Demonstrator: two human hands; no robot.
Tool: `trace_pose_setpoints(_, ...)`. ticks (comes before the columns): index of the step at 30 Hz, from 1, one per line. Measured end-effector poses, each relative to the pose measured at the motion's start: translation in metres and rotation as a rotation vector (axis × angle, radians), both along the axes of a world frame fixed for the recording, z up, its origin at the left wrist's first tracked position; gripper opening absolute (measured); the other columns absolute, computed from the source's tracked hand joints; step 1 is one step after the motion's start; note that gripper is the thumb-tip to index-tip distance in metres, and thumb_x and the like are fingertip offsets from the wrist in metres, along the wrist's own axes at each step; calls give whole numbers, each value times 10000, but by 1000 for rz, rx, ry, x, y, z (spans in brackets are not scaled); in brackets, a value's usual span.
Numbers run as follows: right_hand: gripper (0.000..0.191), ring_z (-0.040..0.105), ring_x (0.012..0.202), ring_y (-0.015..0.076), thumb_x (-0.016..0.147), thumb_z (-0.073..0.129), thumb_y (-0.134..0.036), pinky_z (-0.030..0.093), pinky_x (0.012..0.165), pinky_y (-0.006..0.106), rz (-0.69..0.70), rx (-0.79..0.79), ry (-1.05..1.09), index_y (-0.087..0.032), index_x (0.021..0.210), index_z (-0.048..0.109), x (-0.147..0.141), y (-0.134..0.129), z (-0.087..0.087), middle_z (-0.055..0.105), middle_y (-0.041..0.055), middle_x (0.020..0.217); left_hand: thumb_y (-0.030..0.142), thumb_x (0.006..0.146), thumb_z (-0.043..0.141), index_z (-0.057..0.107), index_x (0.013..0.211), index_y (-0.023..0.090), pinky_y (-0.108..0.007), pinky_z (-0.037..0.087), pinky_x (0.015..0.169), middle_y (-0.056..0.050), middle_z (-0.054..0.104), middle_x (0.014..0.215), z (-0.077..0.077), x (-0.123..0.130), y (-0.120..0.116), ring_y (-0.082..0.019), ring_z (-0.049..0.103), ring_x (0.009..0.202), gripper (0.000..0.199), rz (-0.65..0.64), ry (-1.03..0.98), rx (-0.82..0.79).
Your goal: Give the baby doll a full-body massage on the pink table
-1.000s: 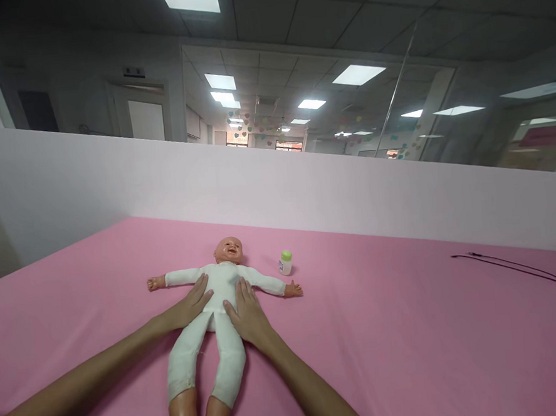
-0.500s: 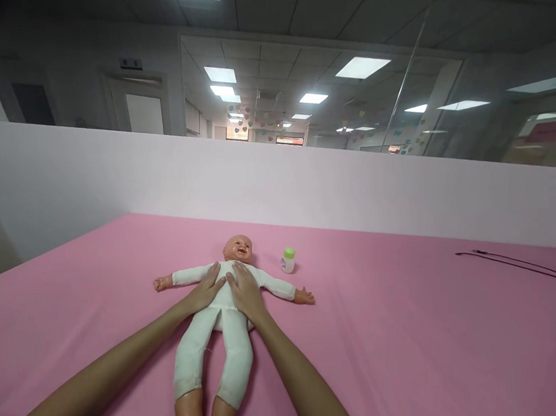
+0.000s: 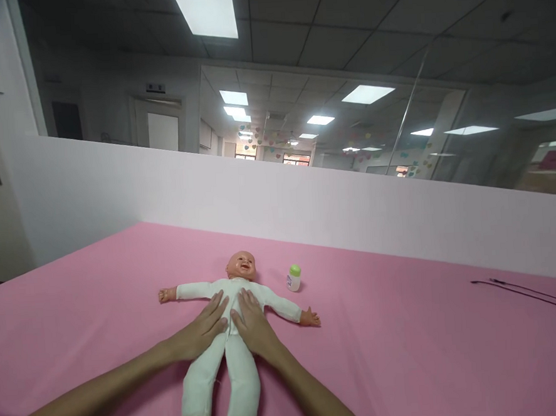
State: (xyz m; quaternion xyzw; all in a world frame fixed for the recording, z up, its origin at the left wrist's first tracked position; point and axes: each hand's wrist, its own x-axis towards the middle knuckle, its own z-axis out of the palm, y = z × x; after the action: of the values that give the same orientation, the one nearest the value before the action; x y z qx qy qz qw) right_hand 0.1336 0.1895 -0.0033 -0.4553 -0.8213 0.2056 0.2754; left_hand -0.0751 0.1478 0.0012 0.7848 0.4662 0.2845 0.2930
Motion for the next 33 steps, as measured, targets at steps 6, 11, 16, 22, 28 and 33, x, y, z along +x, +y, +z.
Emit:
trace_pose_setpoints(6, 569, 345, 1506, 222, 982, 388, -322, 211, 1273, 455, 36, 92, 131, -167, 1525, 463, -9, 39, 7, 425, 92, 1599, 625, 1023, 227, 222, 1617, 58, -450, 70, 1275, -160, 133, 1688, 8, 39, 56, -271, 82, 1575, 821, 109, 37, 96)
trace_pose_setpoints(11, 608, 404, 1468, 257, 1002, 371, -488, 246, 1255, 455, -153, 65, 230, -128, 1467, 528, 2, 58, -11, 490, 131, 1548, 698, 990, 221, 177, 1615, 24, -451, 83, 1274, -169, 97, 1694, -12, 31, 92, -294, 65, 1575, 920, 258, 44, 43)
trace_pose_setpoints(16, 688, 228, 1552, 251, 1020, 309, -534, 140, 1286, 453, -149, 38, 90, -114, 1560, 387, 9, 44, -11, 328, 116, 1647, 756, 965, 236, 112, 1623, 25, -450, 59, 1278, -183, 33, 1692, -28, 2, 74, -289, 29, 1575, 992, 232, 41, 9)
trace_pose_setpoints(22, 785, 36, 1579, 279, 1016, 333, -577, 80, 1290, 488, -70, -138, -62, -96, 1622, 199, 13, -2, 4, 89, 114, 1702, 730, 986, 200, 39, 1633, 48, -490, 39, 1275, -144, -90, 1680, -18, -16, 29, -281, -92, 1559, 954, 61, 99, -97)
trace_pose_setpoints(28, 688, 114, 1576, 252, 1001, 419, -398, 114, 1290, 476, 57, -81, -46, -124, 1612, 257, 0, -4, 14, 164, 111, 1688, 696, 1008, 181, 139, 1642, 133, -476, 49, 1278, -82, 19, 1704, 10, 21, 20, -258, -44, 1573, 848, -26, 139, 60)
trace_pose_setpoints(33, 571, 347, 1503, 228, 995, 418, -404, 213, 1269, 447, 22, 25, 164, -194, 1523, 470, -2, 32, 8, 419, 83, 1604, 674, 1009, 176, 185, 1612, 10, -448, 54, 1276, -162, 85, 1696, 5, 39, 58, -277, 28, 1577, 897, 158, 114, 76)
